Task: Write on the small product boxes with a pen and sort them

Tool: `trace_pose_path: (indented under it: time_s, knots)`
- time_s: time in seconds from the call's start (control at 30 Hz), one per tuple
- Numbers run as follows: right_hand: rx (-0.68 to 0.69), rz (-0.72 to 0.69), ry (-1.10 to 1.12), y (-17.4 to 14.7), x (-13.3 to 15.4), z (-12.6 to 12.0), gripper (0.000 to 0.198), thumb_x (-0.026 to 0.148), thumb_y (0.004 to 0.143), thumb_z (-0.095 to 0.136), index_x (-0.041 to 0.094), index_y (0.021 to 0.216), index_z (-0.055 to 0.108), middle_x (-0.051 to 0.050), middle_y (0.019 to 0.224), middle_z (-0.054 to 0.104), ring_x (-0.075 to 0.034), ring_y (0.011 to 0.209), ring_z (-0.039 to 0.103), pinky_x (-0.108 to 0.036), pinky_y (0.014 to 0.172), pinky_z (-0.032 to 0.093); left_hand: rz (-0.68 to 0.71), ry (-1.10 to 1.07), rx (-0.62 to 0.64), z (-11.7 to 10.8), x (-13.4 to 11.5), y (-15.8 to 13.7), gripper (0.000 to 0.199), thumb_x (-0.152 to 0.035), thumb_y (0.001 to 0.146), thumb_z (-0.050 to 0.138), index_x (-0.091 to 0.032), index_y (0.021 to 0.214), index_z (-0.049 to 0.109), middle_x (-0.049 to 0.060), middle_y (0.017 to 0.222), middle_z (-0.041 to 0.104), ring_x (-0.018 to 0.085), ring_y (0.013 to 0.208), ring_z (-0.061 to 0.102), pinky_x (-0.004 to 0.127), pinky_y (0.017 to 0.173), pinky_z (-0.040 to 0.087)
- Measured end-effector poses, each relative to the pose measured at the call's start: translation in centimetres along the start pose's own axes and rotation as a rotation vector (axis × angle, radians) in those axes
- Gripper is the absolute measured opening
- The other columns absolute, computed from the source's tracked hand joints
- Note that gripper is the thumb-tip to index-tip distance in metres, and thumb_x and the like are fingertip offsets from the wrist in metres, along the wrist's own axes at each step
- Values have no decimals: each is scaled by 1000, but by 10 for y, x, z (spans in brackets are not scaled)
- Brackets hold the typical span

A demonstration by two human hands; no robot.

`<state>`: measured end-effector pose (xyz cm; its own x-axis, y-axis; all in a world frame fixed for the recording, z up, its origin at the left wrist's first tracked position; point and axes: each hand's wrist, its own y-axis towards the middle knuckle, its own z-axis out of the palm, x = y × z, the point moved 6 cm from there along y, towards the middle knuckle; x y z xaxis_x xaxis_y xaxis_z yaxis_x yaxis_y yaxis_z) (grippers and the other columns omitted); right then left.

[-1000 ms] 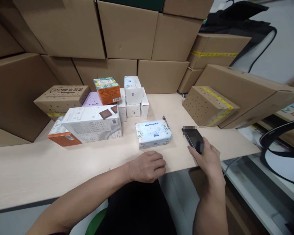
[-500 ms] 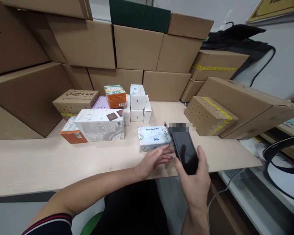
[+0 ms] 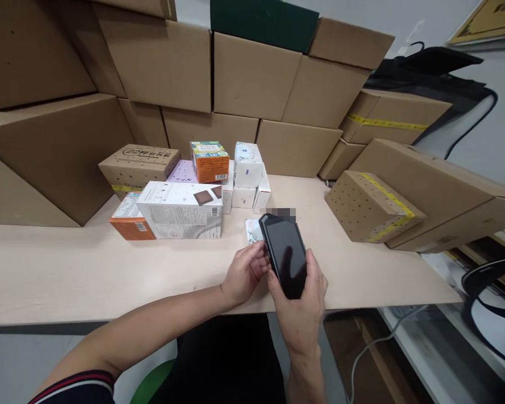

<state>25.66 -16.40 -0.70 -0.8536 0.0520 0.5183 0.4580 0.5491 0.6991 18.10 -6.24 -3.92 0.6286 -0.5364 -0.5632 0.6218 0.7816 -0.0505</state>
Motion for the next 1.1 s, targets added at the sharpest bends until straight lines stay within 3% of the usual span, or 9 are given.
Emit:
trace_pose_path:
  time_s: [0.23,0.6,1.1]
  knots:
    - [-18,-83,-32,0,7,0,81,39,83,74,16,151,36,-21,137,55,-35,127,51,-57,99,48,26,-2,-40,0,-2,-1,35,-43,77,76,-12,92,73,8,89,75,18,81,70,29,77,56]
    - [-16,-117,-48,3,12,-2,81,38,83,74,16,151,36,-21,136,55,-34,126,52,-56,98,48,33,-7,-58,2,-5,-1,25,-37,76,75,-13,83,70,3,75,70,14,65,65,26,67,54]
    - [13,-81,-20,5,9,2,81,41,83,73,19,152,36,-20,138,55,-33,126,52,-54,98,49,15,-20,-109,-1,-5,-1,27,-39,76,75,-14,85,69,5,83,73,15,74,67,26,70,54]
